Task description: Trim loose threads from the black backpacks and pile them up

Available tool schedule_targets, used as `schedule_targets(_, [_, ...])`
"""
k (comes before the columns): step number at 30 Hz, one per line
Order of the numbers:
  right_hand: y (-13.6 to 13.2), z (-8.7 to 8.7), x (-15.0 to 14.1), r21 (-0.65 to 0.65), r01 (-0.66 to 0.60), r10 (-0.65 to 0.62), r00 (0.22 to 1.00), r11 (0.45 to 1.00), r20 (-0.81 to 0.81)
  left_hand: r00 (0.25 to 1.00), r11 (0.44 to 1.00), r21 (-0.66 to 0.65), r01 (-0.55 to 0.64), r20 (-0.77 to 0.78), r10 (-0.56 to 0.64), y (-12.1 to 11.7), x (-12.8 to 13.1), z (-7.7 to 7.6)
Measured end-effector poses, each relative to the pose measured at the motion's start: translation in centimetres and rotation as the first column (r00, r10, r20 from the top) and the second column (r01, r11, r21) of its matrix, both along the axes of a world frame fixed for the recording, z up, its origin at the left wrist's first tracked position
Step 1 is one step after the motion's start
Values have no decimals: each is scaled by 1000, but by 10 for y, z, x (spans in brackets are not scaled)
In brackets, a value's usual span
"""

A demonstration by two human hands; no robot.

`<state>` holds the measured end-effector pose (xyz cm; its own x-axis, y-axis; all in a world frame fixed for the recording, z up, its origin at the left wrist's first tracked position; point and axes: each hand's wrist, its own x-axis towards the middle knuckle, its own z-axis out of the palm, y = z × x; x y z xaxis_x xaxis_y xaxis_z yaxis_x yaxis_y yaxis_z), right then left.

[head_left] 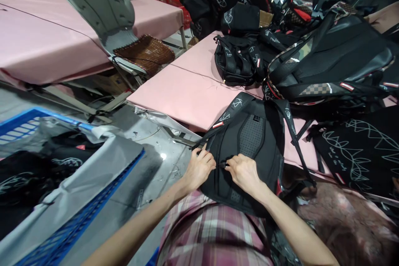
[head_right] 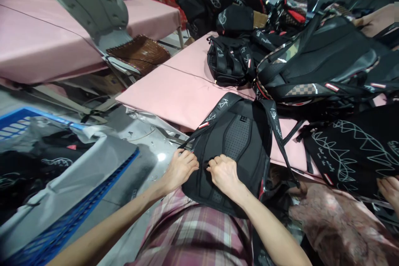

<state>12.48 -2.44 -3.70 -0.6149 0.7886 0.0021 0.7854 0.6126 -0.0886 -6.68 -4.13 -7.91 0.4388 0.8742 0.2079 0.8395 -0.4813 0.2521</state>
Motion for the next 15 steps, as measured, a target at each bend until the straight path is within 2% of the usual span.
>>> schedule_targets(12, [-5,-1,-10,30,-55,54,998,998,37,994,1000,28,3,107,-6,6,6,-6])
schedule_targets(14, [-5,-1,-4,-14,10,-11,998,1000,-59,980,998,-56,35,199,-23,2,-5,1])
schedule_targets(15, [-4,-2,1,-58,66,-74,987,996,-145,962,983,-165,83,273,-35,-2,-13,7])
